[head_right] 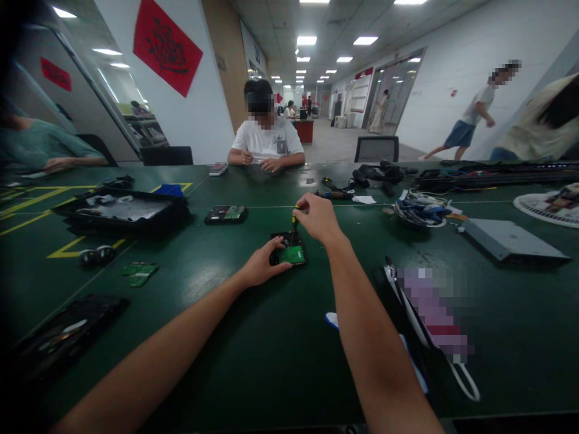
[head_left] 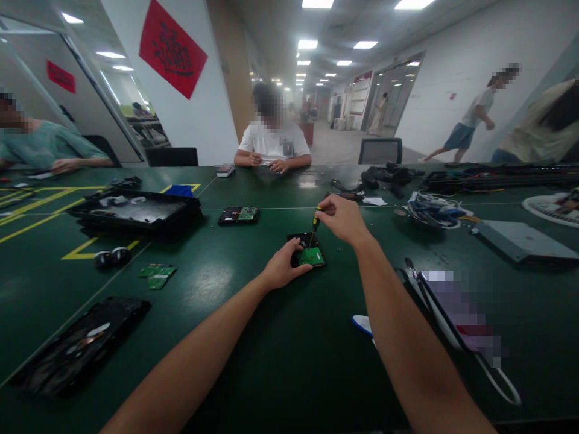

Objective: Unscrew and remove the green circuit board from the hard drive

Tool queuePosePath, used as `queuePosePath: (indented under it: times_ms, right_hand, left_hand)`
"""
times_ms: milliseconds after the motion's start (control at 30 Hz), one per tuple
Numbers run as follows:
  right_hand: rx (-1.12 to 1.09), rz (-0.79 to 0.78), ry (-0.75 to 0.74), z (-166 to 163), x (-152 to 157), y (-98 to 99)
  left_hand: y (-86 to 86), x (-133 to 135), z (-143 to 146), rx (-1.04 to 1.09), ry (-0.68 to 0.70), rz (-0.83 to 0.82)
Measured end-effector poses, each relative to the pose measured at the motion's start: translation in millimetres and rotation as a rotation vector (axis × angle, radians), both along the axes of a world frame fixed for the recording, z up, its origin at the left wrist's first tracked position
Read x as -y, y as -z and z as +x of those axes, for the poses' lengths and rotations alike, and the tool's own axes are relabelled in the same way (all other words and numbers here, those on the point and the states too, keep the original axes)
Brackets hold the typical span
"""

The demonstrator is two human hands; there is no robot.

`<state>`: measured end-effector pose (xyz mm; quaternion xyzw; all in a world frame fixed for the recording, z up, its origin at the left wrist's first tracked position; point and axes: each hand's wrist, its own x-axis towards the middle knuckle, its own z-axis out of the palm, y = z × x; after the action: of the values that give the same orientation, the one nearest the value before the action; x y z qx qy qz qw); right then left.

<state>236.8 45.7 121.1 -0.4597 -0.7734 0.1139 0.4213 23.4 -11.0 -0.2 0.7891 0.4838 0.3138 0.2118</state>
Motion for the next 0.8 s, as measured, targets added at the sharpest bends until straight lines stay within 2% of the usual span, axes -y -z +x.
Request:
queuePosePath:
  times_ms: [233, 800]
  right_hand:
    - [-0.022, 0.002, -0.055, -1.8, 1.9, -1.7]
    - [0.053, 0.012, -0.050, -1.3, 0.2, -2.7]
  left_hand:
    - [-0.5, -0.1, 0.3, 0.017, -0.005, -0.011]
    - [-3.2, 0.8, 0.5, 0.016, -0.005, -0.026]
